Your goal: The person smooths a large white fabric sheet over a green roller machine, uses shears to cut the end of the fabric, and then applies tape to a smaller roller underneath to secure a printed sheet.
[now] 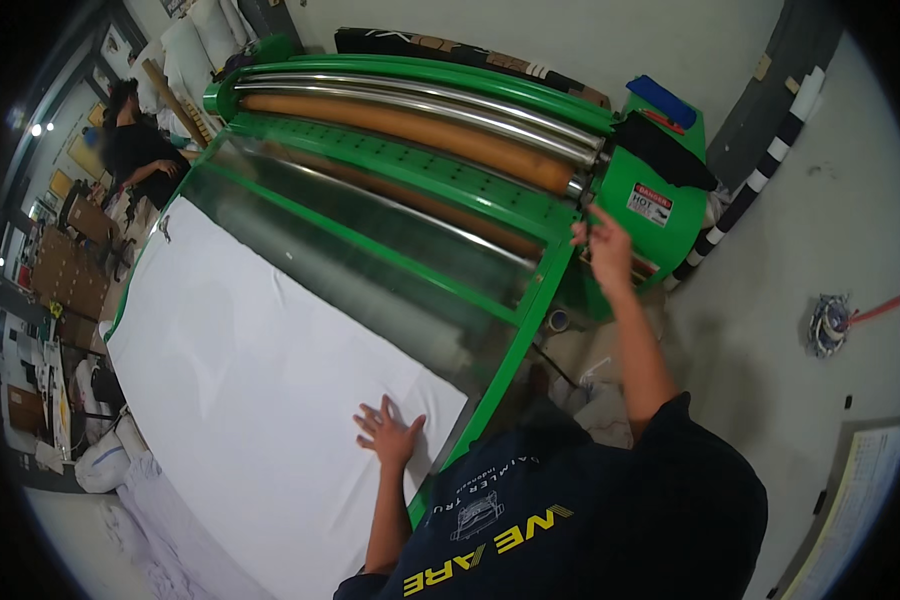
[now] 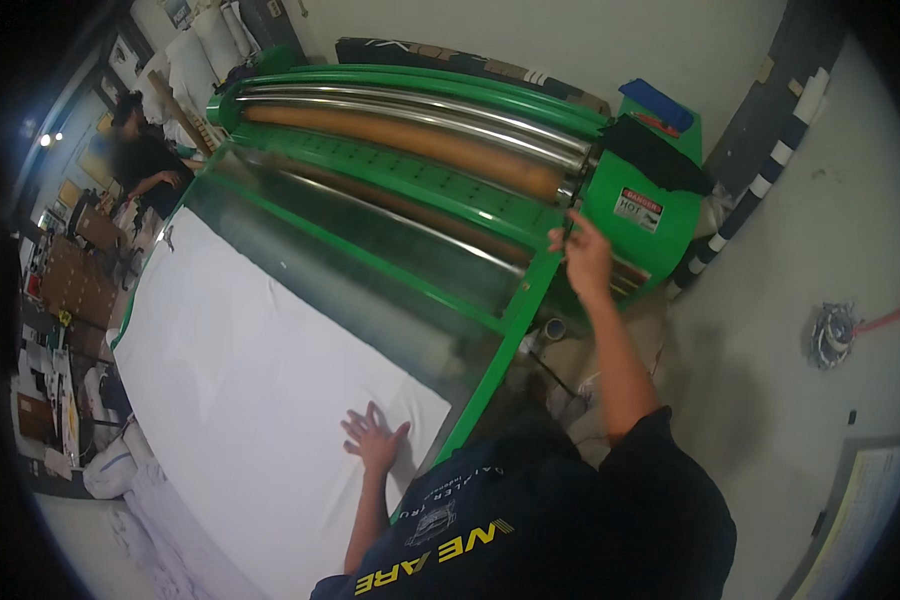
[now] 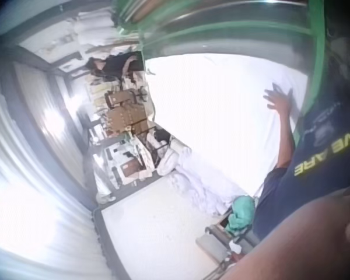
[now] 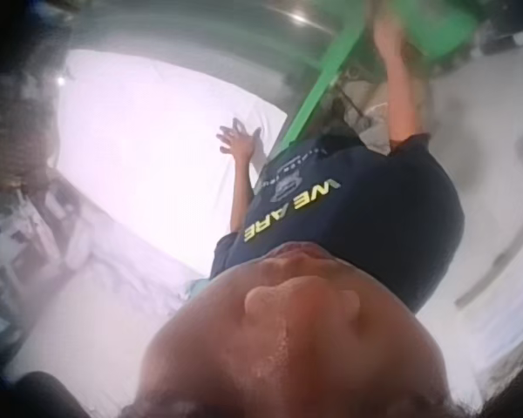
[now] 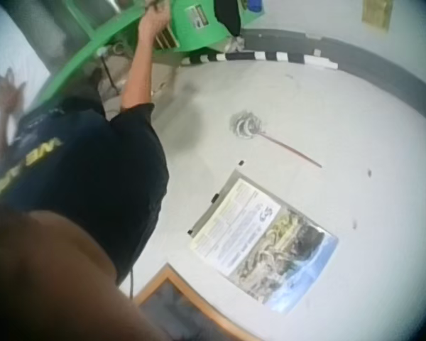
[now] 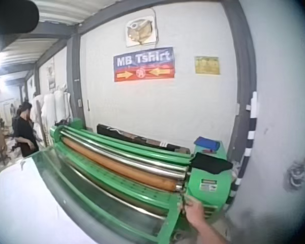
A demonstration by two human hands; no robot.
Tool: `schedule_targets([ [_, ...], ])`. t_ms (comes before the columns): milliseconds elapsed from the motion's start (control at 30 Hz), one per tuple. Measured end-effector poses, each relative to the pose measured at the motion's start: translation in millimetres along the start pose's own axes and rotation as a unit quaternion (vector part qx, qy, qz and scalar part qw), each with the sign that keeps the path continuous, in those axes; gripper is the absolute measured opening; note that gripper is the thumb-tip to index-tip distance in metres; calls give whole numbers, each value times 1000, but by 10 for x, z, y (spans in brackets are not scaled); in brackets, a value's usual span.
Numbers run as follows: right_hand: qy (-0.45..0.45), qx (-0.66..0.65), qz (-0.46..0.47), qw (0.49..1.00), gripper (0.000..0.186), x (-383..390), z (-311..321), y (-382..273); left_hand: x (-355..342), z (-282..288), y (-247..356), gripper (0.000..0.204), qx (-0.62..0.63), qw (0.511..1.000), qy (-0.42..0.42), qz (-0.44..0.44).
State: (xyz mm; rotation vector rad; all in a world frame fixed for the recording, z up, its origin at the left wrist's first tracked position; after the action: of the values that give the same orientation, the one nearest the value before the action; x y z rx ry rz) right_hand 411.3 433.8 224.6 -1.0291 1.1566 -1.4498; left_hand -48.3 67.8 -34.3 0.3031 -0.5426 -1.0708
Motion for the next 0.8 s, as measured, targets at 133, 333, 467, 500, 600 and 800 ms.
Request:
schedule_targets([
  [133, 74, 119, 54, 989, 54, -454, 580, -118, 703, 580, -654, 120, -74, 996, 19, 47],
  [333, 128, 364, 23, 922, 52, -1677, 1685, -21, 653, 678, -683, 121, -99, 992, 27, 71],
  [467, 21, 439, -20, 898, 64, -1998, 1879, 74, 663, 634, -666, 120, -100, 990, 16, 100],
  [500, -25, 436, -37, 899, 66, -2042, 1913, 77, 659, 619, -617, 120, -99, 990, 15, 102],
  [600, -68, 495, -40, 865, 54, -2254, 1946, -56, 621, 577, -598, 123, -87, 989, 12, 118],
  [800, 84, 537, -2, 840, 29, -2294, 1955, -462, 528, 588, -505, 124, -78, 988, -1, 137],
])
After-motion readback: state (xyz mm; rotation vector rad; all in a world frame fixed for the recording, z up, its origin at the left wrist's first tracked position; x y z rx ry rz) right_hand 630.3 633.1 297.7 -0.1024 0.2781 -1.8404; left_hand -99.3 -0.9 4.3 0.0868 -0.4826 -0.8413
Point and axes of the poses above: each hand's wrist, its own x-axis away from the middle knuckle, its own z-axis out of the back of the hand, y = z × x, the point moved 9 cm from there along -x, towards the middle knuckle, and after that the axes turned 14 degrees about -z, right-handed, at the moved point
